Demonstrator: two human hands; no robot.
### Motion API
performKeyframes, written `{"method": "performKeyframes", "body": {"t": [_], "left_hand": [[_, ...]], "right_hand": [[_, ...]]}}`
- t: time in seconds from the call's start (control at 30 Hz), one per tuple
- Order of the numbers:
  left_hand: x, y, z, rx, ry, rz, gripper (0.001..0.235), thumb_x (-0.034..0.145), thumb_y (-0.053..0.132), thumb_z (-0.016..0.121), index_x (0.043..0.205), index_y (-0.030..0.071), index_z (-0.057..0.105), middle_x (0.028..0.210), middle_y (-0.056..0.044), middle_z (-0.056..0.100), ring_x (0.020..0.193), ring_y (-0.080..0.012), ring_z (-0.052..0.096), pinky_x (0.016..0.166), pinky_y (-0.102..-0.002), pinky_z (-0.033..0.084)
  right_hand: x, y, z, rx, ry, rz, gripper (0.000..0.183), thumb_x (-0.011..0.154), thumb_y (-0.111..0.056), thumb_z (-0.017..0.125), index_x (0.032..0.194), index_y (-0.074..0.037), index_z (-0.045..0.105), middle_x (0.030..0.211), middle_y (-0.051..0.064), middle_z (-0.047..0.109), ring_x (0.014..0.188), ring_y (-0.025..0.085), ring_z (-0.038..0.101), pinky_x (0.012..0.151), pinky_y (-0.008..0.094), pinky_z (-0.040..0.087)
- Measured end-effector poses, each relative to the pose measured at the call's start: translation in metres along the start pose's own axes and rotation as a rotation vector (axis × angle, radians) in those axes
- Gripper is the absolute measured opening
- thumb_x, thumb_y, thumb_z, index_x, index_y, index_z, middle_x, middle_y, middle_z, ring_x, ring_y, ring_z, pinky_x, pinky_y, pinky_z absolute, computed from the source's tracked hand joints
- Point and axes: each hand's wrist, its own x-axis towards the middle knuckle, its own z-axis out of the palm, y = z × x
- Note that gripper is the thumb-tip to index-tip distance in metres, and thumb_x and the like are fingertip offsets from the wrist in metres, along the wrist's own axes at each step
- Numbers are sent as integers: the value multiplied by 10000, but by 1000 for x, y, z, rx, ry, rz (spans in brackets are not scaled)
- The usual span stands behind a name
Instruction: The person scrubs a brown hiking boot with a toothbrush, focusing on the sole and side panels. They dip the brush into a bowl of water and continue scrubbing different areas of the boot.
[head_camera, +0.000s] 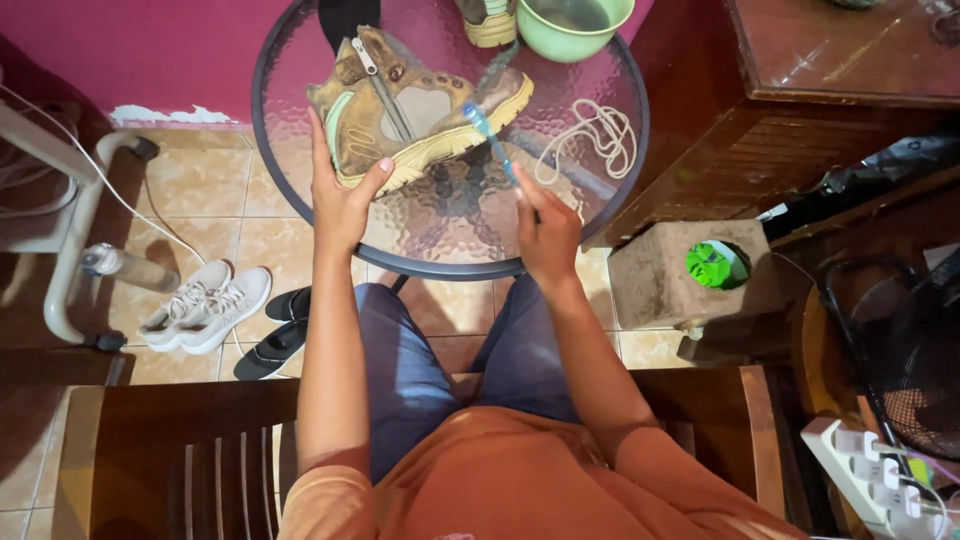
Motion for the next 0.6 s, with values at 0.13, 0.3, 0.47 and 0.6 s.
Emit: {"method": "performKeyframes", "body": {"t": [0.13,0.3,0.47,0.6], "left_hand": [[0,2,-1,-13,-10,-7,998,938,372,813,1645,218,127,1728,-151,219,1605,-279,206,1269,-436,214],[0,2,-1,-23,-7,-18,1012,919,412,814,1642,218,132,1716,-163,254,1592,-302,248,1254,-449,248],[1,0,-1,-8,6,-11,1002,922,408,810,1640,207,141,1710,-170,264,1589,-303,253,1254,-443,248],[-2,10,-2,-1,-3,-63,981,939,459,785,1639,260,127,1724,-163,231,1602,-336,199,1245,-505,236]], "right_hand": [[-6,-5,11,-28,-89,-70,435,1086,-118,527,1499,-253,551,710,-23,509,591,156,469,543,368,405],[-2,-4,24,-101,-95,35,384,1107,-219,495,1486,-243,557,729,21,611,606,179,507,574,377,411],[2,-10,17,3,-102,-7,385,1069,-137,541,1443,-209,600,1039,19,654,830,153,588,701,314,459],[-16,-14,25,12,-188,-161,521,1076,-29,513,1544,-256,495,717,-61,457,605,126,399,526,343,350]]}}
